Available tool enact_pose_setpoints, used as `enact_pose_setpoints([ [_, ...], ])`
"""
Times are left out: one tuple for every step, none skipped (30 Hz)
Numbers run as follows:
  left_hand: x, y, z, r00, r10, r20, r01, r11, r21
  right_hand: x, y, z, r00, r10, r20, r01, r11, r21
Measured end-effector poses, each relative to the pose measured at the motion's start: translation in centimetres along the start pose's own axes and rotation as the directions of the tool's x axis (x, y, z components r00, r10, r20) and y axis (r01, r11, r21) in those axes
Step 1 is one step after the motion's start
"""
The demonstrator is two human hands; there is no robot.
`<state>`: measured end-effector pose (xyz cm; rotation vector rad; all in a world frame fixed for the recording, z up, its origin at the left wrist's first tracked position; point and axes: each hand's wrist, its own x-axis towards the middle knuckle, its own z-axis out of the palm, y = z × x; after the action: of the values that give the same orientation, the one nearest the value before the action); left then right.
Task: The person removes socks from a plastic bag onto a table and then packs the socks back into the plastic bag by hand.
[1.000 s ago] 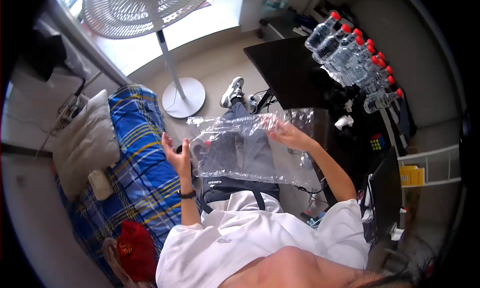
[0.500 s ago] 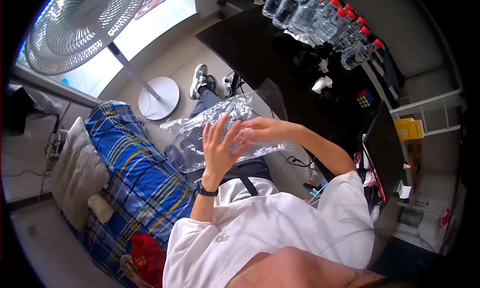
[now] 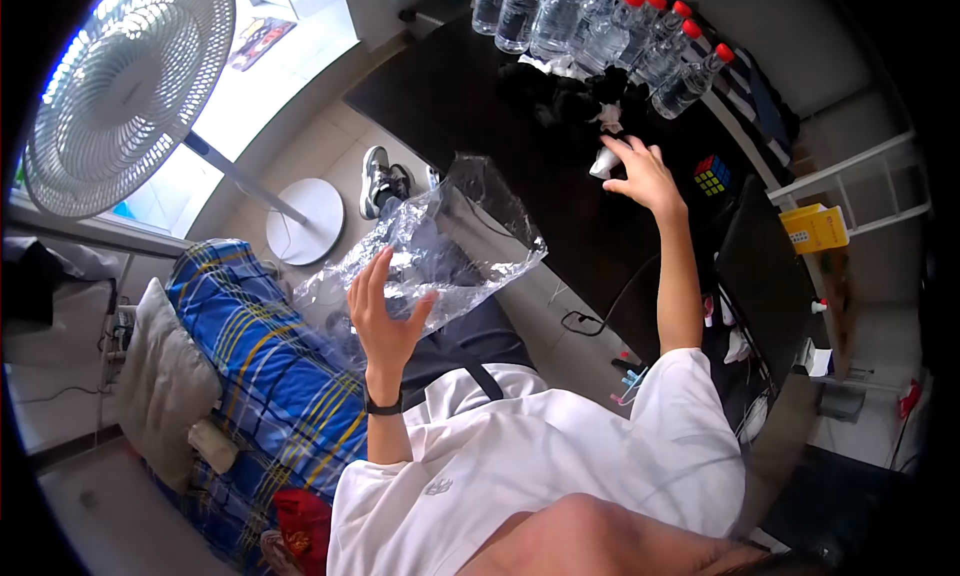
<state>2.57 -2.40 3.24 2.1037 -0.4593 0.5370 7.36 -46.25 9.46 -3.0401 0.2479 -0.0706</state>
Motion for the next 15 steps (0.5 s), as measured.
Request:
enact_pose_setpoints([
  [0.0,0.2,0.0,1.0,-0.001,0.01,0.001,1.0,0.003,-0.1,-0.2,0.3,1.0,-0.02,-0.011,0.02,0.999,-0.049],
  [0.0,0.3,0.1,1.0,-0.011,0.007,0.011,1.0,-0.026,0.2,-0.6,0.5,1.0,0.024,0.007,-0.023,0.997,-0.079],
  [0.1,0.5,0.3,1.0,-0.021,0.003,0.021,0.998,-0.055,0.5,-0.8,0.5,0.997,0.068,0.022,-0.065,0.992,-0.11],
  [0.1,0.8,0.4,0.999,-0.044,0.012,0.045,0.996,-0.074,0.5,-0.6,1.0,0.997,0.059,-0.048,-0.063,0.992,-0.11],
  [0.2,1.0,0.7,0.999,-0.041,0.019,0.043,0.996,-0.072,0.7,-0.5,0.9,0.995,0.06,-0.074,-0.069,0.991,-0.118],
  [0.2,1.2,0.9,0.999,-0.047,0.027,0.049,0.995,-0.082,0.8,-0.2,0.8,0.991,0.067,-0.114,-0.077,0.994,-0.081],
  [0.3,1.3,1.0,0.998,-0.053,0.032,0.056,0.994,-0.093,0.9,0.1,0.6,0.985,0.074,-0.156,-0.082,0.996,-0.046],
  [0.5,1.4,1.0,0.998,-0.048,0.031,0.051,0.994,-0.092,1.1,0.6,0.3,0.973,0.063,-0.224,-0.065,0.998,-0.001],
  [0.5,1.4,1.1,0.998,-0.022,0.053,0.027,0.996,-0.08,1.2,0.7,-0.5,0.97,0.081,-0.229,-0.067,0.995,0.068],
  [0.5,1.5,1.2,0.997,0.001,0.077,0.004,0.998,-0.07,1.2,1.2,-0.9,0.962,0.069,-0.263,-0.037,0.992,0.122],
  [0.6,1.6,1.3,0.997,0.002,0.078,0.004,0.998,-0.07,1.3,1.7,-1.2,0.953,0.058,-0.297,-0.006,0.985,0.174],
  [0.6,1.7,1.5,0.997,0.002,0.075,0.005,0.996,-0.09,1.2,2.0,-1.8,0.948,0.059,-0.312,0.03,0.962,0.273],
  [0.7,1.8,1.7,0.997,0.003,0.073,0.005,0.994,-0.111,1.0,2.2,-2.5,0.943,0.025,-0.331,0.094,0.936,0.339],
  [0.9,1.9,1.7,0.997,0.005,0.079,0.004,0.994,-0.113,0.8,2.3,-3.5,0.944,0.029,-0.328,0.117,0.902,0.415],
  [1.0,2.0,1.8,0.997,0.008,0.079,0.002,0.992,-0.123,0.6,2.2,-4.2,0.946,0.031,-0.324,0.139,0.862,0.488],
])
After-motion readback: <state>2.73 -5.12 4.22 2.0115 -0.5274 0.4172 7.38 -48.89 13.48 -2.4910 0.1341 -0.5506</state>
